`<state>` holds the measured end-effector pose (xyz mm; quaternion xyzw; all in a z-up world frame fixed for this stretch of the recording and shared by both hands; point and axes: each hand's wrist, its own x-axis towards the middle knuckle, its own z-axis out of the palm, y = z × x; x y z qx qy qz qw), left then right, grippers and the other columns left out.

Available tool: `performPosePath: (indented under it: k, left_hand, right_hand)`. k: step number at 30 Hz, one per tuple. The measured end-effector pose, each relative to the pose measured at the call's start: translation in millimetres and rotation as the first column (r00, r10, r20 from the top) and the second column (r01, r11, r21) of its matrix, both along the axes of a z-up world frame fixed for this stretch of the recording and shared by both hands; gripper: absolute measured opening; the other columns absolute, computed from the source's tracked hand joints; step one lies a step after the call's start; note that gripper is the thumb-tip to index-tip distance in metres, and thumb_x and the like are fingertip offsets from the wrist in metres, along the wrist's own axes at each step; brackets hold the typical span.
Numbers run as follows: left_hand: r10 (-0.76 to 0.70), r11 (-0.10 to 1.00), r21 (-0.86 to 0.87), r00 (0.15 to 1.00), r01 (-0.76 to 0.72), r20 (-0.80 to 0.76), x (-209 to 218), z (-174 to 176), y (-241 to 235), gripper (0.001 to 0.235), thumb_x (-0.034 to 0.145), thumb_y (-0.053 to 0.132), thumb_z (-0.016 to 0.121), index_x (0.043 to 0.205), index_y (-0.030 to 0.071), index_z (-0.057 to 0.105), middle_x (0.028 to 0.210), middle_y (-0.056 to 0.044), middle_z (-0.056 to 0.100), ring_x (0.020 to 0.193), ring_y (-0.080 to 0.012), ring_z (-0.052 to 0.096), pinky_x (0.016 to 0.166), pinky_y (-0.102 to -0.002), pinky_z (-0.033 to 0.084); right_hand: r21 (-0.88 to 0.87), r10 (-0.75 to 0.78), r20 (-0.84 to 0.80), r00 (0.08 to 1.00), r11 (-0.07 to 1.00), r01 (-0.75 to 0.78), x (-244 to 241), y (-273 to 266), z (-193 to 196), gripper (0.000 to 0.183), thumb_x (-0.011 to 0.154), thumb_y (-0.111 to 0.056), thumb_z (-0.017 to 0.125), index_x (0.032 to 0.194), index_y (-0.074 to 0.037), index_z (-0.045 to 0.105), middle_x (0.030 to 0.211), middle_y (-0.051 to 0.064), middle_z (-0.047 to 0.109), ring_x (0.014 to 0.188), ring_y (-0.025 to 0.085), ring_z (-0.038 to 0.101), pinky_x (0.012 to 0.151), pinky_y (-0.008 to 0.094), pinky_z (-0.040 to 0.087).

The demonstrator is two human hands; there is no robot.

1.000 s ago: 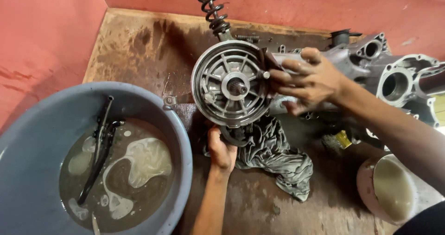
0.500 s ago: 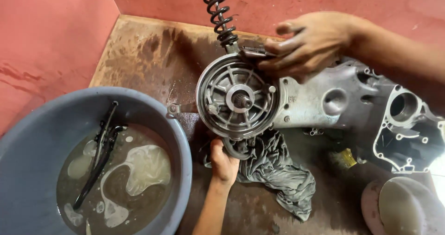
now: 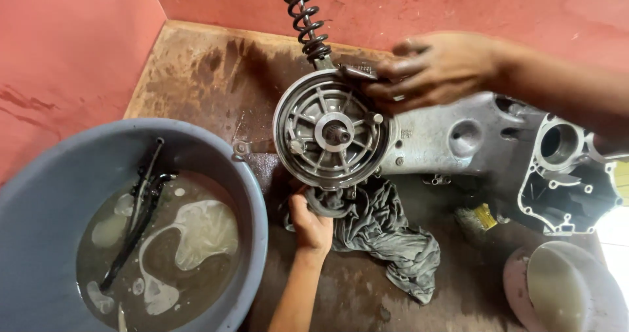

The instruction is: The person is cleaning a motorcycle engine casing and its internal components using a brush and a cleaning solution.

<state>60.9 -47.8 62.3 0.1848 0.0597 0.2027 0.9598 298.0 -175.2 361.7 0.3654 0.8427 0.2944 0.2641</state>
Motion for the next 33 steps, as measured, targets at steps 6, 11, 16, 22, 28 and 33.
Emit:
performPosePath:
  k: [6,11,16,22,28,33]
  left_hand:
    - [0.097,0.984,-0.141,0.993,-0.105,-0.063,5,-10,-3,0.044,0.103,0.029,0.039,0.129,0.001,0.060,0.129,-0.009,0.063,0.118,-0.0217,0.059,0.106,-0.040,0.047]
    - [0.100,0.981,-0.159,0.993,-0.109,-0.066,0,-3,-7,0.046,0.100,0.027,0.037,0.131,0.002,0.060,0.132,-0.008,0.063,0.121,-0.0217,0.058,0.107,-0.040,0.046]
    - [0.111,0.993,-0.043,0.994,-0.110,0.017,5,6,0,0.047,0.101,0.027,0.037,0.132,0.000,0.059,0.135,-0.009,0.062,0.125,-0.0228,0.057,0.110,-0.042,0.045]
    - [0.079,0.989,-0.125,0.996,-0.083,-0.030,-1,11,5,0.049,0.098,0.027,0.037,0.131,0.000,0.061,0.132,-0.009,0.064,0.124,-0.0234,0.058,0.110,-0.041,0.045]
    - [0.069,0.997,-0.041,0.998,-0.068,0.011,-7,23,6,0.051,0.100,0.031,0.035,0.132,0.000,0.060,0.132,-0.010,0.064,0.122,-0.0242,0.058,0.109,-0.041,0.045]
    - [0.041,0.999,-0.012,0.998,-0.041,0.038,-5,14,-3,0.053,0.101,0.034,0.034,0.133,0.001,0.060,0.132,-0.010,0.064,0.122,-0.0246,0.058,0.107,-0.041,0.044]
  right_hand:
    - [0.163,-0.197,-0.417,0.887,0.944,0.286,-62,-51,-64,0.031,0.080,-0.019,0.072,0.110,-0.018,0.076,0.129,0.007,0.065,0.118,0.028,0.056,0.088,0.046,0.048]
    - [0.164,-0.219,-0.384,0.897,0.940,0.300,-52,-37,-45,0.032,0.077,-0.013,0.075,0.108,-0.018,0.080,0.120,0.006,0.068,0.114,0.025,0.059,0.088,0.042,0.050]
    - [-0.012,-0.156,-0.406,0.901,0.986,0.165,-64,-22,-22,0.026,0.078,-0.011,0.075,0.104,-0.012,0.078,0.109,0.005,0.067,0.108,0.024,0.062,0.087,0.038,0.052]
    - [0.059,-0.421,-0.472,0.774,0.861,0.504,-134,-31,-53,0.034,0.070,-0.014,0.068,0.101,-0.004,0.075,0.111,0.011,0.069,0.110,0.028,0.064,0.094,0.041,0.052]
    - [0.055,-0.493,-0.566,0.661,0.777,0.627,-172,-15,-56,0.036,0.072,-0.015,0.065,0.106,-0.004,0.070,0.113,0.014,0.069,0.113,0.032,0.063,0.098,0.044,0.049]
    - [0.005,-0.510,-0.681,0.526,0.714,0.700,-213,10,-71,0.037,0.076,-0.015,0.064,0.109,-0.001,0.066,0.112,0.013,0.068,0.111,0.031,0.062,0.097,0.046,0.048]
